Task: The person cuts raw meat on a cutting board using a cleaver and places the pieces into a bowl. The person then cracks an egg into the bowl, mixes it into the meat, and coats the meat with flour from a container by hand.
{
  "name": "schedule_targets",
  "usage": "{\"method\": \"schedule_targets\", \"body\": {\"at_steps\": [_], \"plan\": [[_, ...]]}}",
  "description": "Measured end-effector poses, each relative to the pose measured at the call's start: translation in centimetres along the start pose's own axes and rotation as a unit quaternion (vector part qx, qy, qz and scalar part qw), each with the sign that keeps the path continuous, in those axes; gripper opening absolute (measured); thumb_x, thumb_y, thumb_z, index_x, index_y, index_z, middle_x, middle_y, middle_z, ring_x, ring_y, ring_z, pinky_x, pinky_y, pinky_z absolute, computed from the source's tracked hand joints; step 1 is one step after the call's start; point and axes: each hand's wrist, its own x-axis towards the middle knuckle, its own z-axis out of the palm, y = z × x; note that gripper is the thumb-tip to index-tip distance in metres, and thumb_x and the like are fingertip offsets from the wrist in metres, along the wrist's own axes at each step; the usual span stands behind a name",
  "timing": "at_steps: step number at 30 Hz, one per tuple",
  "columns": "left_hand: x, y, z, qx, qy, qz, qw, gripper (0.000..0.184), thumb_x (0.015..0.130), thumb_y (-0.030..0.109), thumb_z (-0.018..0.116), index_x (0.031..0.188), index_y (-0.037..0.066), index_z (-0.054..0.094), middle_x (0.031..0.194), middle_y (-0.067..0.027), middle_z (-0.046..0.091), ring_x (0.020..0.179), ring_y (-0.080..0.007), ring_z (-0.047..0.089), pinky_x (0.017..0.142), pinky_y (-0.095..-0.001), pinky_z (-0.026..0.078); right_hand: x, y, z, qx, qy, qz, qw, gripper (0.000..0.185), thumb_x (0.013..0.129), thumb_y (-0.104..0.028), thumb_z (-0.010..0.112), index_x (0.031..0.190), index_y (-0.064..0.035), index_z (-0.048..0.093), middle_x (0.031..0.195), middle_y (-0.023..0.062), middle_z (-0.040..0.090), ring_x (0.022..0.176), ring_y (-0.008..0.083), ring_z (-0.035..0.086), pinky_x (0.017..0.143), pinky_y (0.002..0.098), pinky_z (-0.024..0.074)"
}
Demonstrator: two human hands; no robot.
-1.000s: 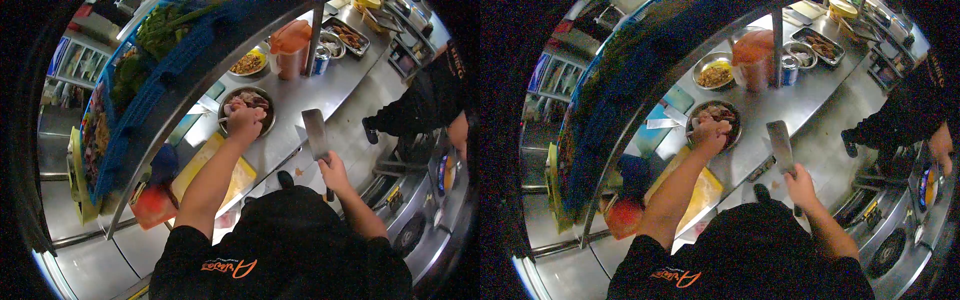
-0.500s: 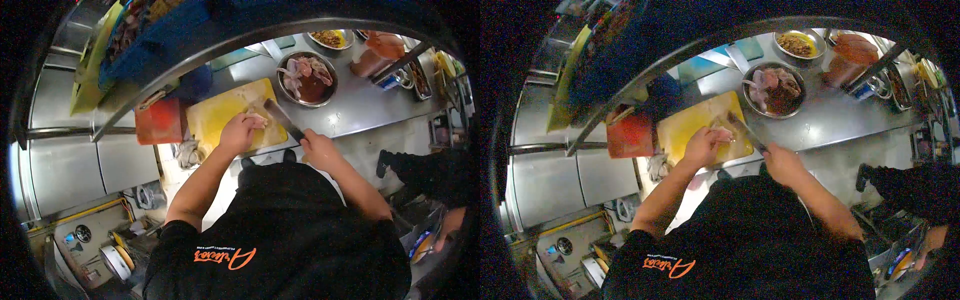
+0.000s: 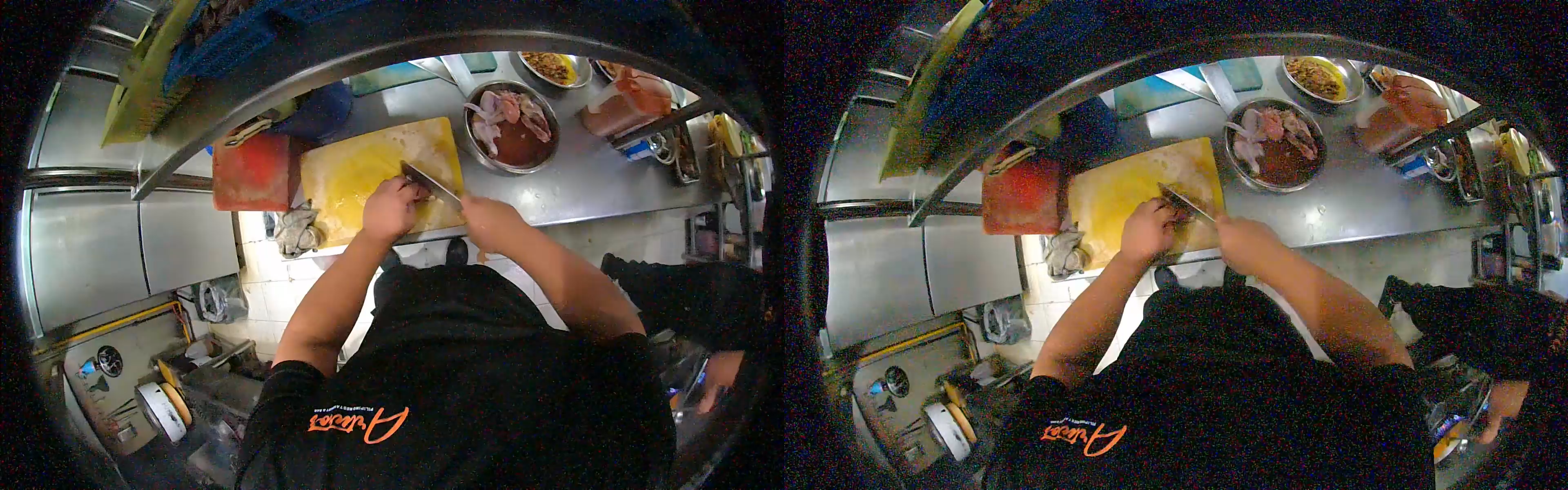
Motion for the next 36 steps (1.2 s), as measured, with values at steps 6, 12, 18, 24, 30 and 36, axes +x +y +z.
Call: {"method": "schedule_targets", "body": {"at_steps": [6,12,18,24,30,36], "plan": [[-1.3,-0.6,0.8,-0.074,0.053,0.034,0.995,0.02,0.072,0.005,0.065,0.089,0.013,0.07,0.091,-0.0092,0.064,0.085,-0.0317,0.064,0.073,-0.0404,0.054,-5.5,1.7,-0.3,0.018,-0.068,0.086,0.994,0.024,0.097,-0.021,0.05,0.106,0.0014,0.048,0.089,0.024,0.067,0.087,0.0436,0.065,0.076,0.0535,0.0501],[-1.7,-0.2,0.6,-0.096,0.102,0.009,0.99,0.015,0.073,0.004,0.066,0.087,0.008,0.068,0.093,-0.0114,0.064,0.086,-0.032,0.065,0.073,-0.0413,0.055,-3.4,-0.5,-1.7,0.025,0.022,0.011,0.999,0.023,0.09,-0.012,0.05,0.11,0.0002,0.054,0.09,0.0202,0.069,0.084,0.0397,0.068,0.072,0.0523,0.0529],[-0.9,-0.6,1.3,-0.019,0.086,-0.01,0.996,0.012,0.073,0.007,0.068,0.085,0.011,0.069,0.09,-0.011,0.065,0.086,-0.0322,0.065,0.075,-0.0416,0.055,1.3,-1.1,1.0,0.012,0.033,-0.032,0.999,0.026,0.089,-0.013,0.048,0.111,0.0019,0.053,0.089,0.019,0.069,0.084,0.0383,0.069,0.069,0.0505,0.0535],[-1.1,-1.1,1.6,-0.057,0.097,-0.031,0.993,0.008,0.073,0.007,0.068,0.081,0.006,0.066,0.083,-0.0136,0.064,0.081,-0.0322,0.064,0.071,-0.0397,0.053,-5.0,1.8,-0.1,0.024,-0.04,0.048,0.998,0.025,0.093,-0.018,0.051,0.108,0.0002,0.057,0.09,0.0217,0.068,0.085,0.0414,0.067,0.074,0.0533,0.052],[1.2,0.3,-0.4,-0.134,0.121,-0.178,0.967,0.007,0.076,0.007,0.069,0.079,0.002,0.064,0.079,-0.0136,0.062,0.071,-0.0292,0.063,0.068,-0.0372,0.051,-11.9,9.0,3.3,0.231,0.065,0.081,0.967,0.03,0.096,-0.024,0.055,0.114,-0.0001,0.056,0.09,0.0211,0.066,0.087,0.0349,0.065,0.077,0.0449,0.0486],[4.9,0.1,-0.5,-0.101,-0.036,-0.097,0.989,0.028,0.079,0.03,0.071,0.084,0.003,0.064,0.084,-0.0175,0.062,0.082,-0.0385,0.061,0.073,-0.0466,0.05,-15.2,11.1,4.9,0.281,0.167,0.239,0.914,0.029,0.096,-0.02,0.056,0.116,0.0018,0.055,0.09,0.0158,0.067,0.08,0.0219,0.062,0.076,0.0385,0.0485]]}}
